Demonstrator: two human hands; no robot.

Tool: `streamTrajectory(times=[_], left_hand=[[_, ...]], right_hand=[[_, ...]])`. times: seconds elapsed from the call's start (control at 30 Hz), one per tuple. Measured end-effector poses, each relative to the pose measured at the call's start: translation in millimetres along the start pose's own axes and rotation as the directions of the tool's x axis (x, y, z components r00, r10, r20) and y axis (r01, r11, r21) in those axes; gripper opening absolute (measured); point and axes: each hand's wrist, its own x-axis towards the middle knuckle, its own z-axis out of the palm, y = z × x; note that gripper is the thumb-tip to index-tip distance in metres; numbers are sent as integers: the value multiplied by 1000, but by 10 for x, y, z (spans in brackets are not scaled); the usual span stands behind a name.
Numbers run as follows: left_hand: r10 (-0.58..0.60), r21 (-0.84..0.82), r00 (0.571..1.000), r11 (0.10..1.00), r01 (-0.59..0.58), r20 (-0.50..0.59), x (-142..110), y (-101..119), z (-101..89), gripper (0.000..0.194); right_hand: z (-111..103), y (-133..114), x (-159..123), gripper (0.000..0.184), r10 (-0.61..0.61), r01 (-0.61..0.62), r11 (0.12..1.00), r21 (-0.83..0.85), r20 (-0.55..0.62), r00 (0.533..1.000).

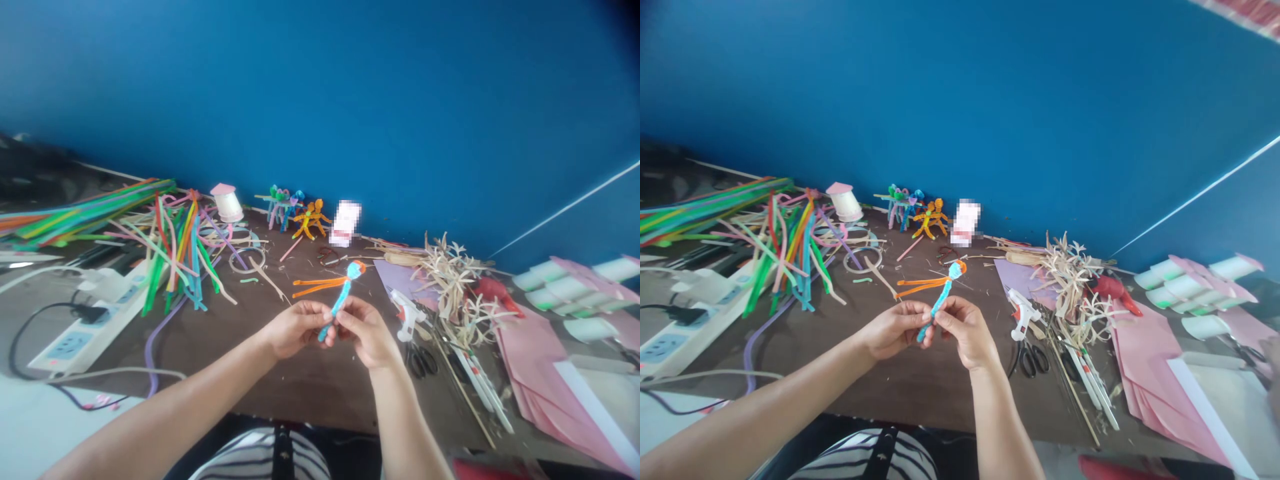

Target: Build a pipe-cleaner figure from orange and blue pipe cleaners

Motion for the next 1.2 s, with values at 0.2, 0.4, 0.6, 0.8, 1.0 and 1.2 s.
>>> streamTrajectory(times=[0.2, 0.4, 0.6, 0.8, 1.0, 1.2], left_hand=[[197, 252, 961, 957, -145, -196, 47, -46, 23, 28], [168, 182, 971, 974, -136, -170, 54, -73, 33, 26], [1, 7, 999, 1000, -1, -32, 26, -30, -6, 25], [-78, -70, 995, 994, 82, 59, 27, -43, -41, 23], [-67, 2, 998, 998, 67, 14, 21, -45, -26, 29], [268, 469, 941, 871, -144, -209, 24, -101, -10, 27]], right_hand=[[14, 55, 36, 15, -88, 63, 990, -130, -193, 977], [18, 71, 47, 15, -68, 53, 994, -97, -163, 984], [-29, 32, 21, 18, 11, -11, 1000, -4, 14, 1000], [-60, 32, 32, 22, 5, -4, 1000, -30, 30, 1000], [-1, 11, 26, 21, -92, 80, 982, -170, -68, 993], [46, 41, 29, 16, -120, 58, 968, -245, -247, 961]])
